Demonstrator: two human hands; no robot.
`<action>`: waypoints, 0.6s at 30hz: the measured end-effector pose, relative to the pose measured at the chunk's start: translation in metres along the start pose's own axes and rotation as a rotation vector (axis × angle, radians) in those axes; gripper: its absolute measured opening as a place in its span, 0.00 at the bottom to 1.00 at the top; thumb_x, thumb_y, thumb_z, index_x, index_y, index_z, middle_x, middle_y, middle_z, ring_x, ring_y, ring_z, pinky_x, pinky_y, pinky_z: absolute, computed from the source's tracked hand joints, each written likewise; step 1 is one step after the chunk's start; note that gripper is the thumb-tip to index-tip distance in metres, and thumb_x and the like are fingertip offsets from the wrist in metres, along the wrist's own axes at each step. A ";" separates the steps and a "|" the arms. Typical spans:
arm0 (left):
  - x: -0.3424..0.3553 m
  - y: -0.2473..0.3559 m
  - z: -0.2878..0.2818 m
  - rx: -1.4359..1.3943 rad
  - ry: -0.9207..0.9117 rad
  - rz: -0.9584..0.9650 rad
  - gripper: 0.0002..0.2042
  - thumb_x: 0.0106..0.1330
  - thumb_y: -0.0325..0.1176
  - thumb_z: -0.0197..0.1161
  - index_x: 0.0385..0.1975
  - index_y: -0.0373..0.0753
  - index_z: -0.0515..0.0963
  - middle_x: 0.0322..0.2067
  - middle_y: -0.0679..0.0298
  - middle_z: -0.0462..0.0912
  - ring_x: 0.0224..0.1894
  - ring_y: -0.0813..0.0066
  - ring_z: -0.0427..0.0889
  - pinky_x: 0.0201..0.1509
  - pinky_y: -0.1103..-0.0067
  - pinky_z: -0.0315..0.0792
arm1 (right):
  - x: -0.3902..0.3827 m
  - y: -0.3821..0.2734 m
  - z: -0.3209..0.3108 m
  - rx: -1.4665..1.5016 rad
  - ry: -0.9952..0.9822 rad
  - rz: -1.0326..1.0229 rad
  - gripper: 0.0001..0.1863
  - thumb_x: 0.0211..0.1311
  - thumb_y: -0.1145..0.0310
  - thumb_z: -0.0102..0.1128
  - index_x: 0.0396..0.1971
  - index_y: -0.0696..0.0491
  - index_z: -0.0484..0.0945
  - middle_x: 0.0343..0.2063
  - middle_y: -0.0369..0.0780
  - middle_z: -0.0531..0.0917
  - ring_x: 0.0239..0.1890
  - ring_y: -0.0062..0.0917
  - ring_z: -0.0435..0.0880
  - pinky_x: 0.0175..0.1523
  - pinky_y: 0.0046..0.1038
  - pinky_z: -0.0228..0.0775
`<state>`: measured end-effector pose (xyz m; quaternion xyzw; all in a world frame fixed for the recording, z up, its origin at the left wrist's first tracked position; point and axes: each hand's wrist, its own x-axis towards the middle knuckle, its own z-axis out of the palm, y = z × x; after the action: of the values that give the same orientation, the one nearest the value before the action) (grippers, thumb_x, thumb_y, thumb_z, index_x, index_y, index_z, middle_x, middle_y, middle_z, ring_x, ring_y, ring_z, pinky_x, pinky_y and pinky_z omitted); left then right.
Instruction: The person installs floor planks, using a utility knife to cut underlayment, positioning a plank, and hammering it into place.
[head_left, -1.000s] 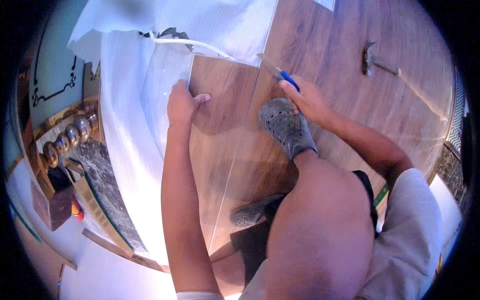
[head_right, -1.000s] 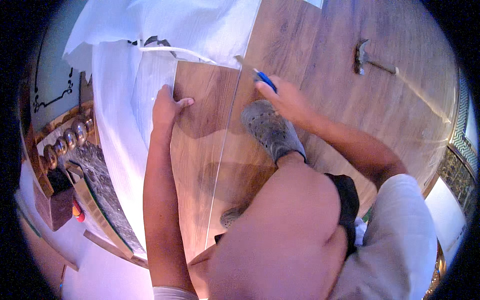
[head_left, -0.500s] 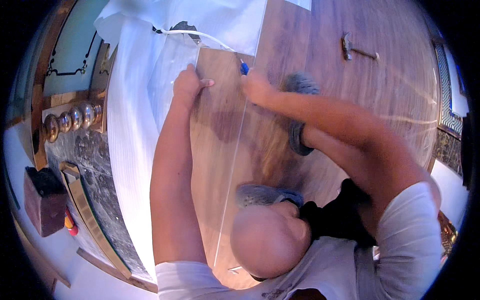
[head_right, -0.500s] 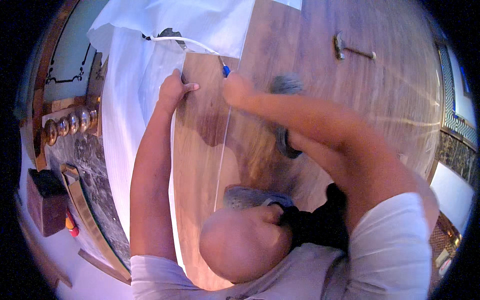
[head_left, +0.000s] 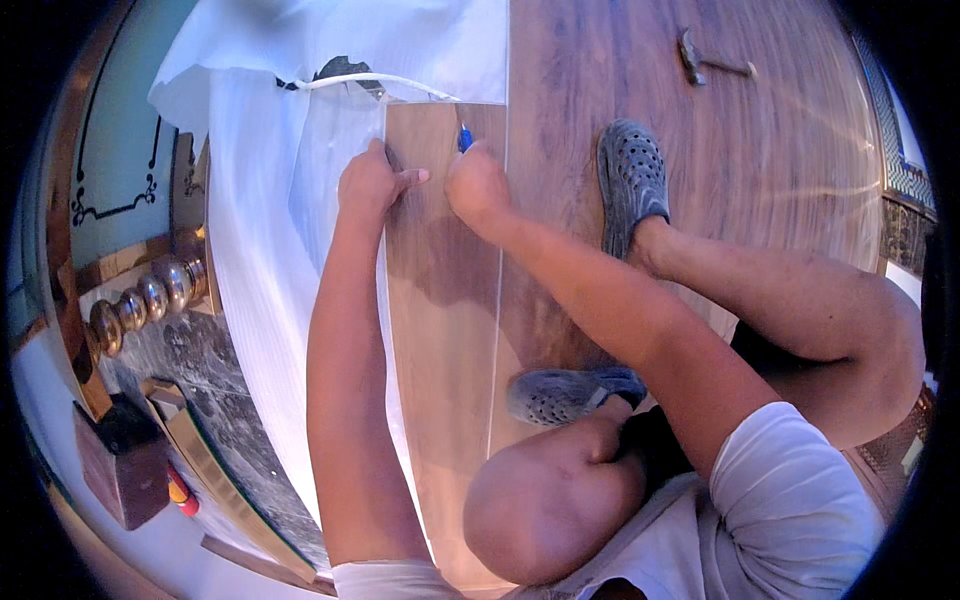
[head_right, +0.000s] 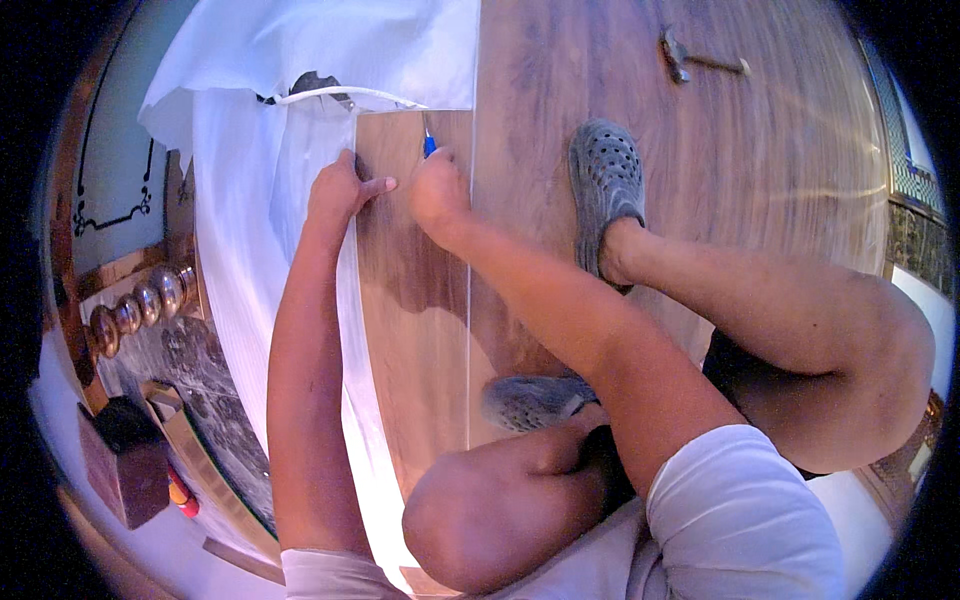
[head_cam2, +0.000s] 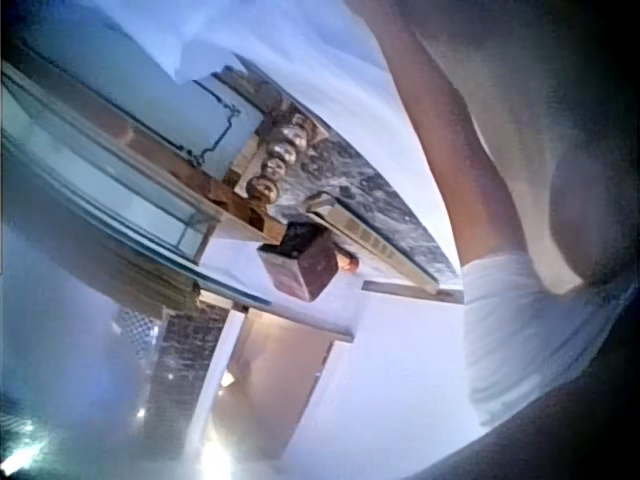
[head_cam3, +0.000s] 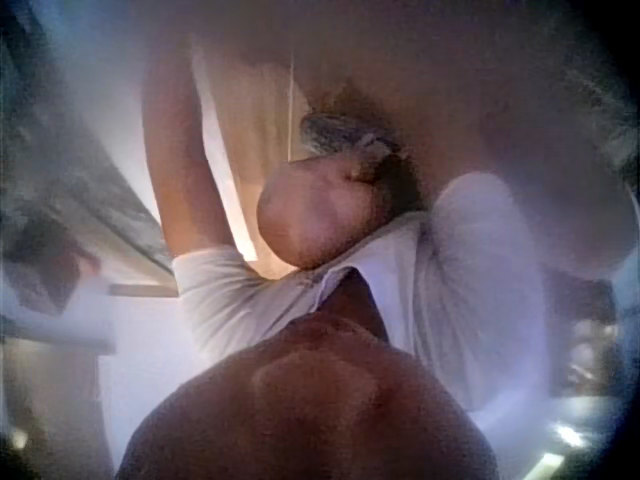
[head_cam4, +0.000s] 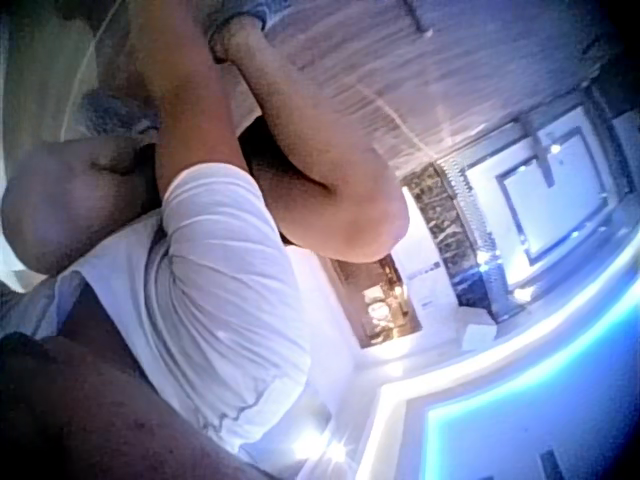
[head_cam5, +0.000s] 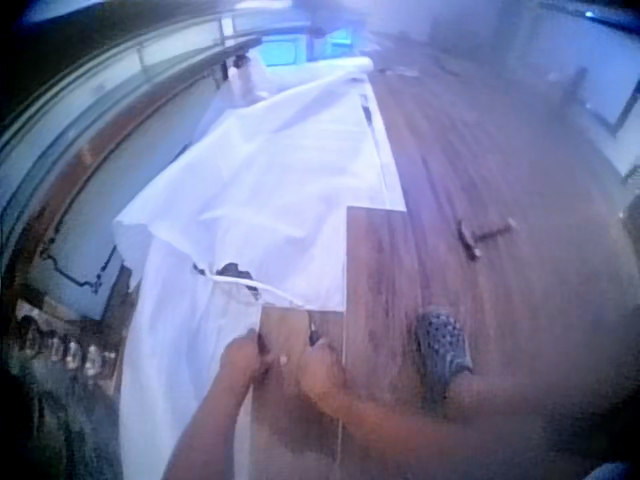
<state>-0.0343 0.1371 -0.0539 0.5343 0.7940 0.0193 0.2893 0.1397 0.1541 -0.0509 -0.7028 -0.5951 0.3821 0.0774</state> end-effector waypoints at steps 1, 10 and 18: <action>0.001 0.002 0.000 -0.004 -0.010 0.004 0.42 0.45 0.65 0.78 0.44 0.30 0.75 0.40 0.40 0.86 0.46 0.40 0.85 0.50 0.56 0.78 | 0.004 0.002 0.000 0.000 0.010 -0.012 0.17 0.74 0.63 0.50 0.45 0.66 0.72 0.40 0.63 0.84 0.47 0.58 0.84 0.53 0.52 0.77; -0.002 0.006 -0.013 -0.024 -0.037 -0.002 0.38 0.43 0.61 0.81 0.41 0.31 0.77 0.37 0.45 0.87 0.43 0.45 0.86 0.47 0.59 0.78 | 0.004 -0.009 -0.003 -0.151 -0.031 -0.074 0.13 0.67 0.72 0.56 0.46 0.64 0.71 0.40 0.59 0.86 0.45 0.52 0.88 0.51 0.47 0.82; 0.000 0.009 -0.014 -0.005 -0.043 -0.009 0.37 0.43 0.61 0.81 0.39 0.32 0.78 0.35 0.45 0.87 0.42 0.44 0.86 0.46 0.59 0.78 | 0.006 -0.014 0.006 -0.122 -0.030 0.043 0.15 0.66 0.69 0.60 0.47 0.62 0.71 0.41 0.58 0.87 0.48 0.51 0.88 0.52 0.48 0.81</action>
<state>-0.0333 0.1449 -0.0387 0.5304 0.7899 0.0084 0.3076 0.1252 0.1615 -0.0501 -0.7133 -0.6030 0.3569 0.0171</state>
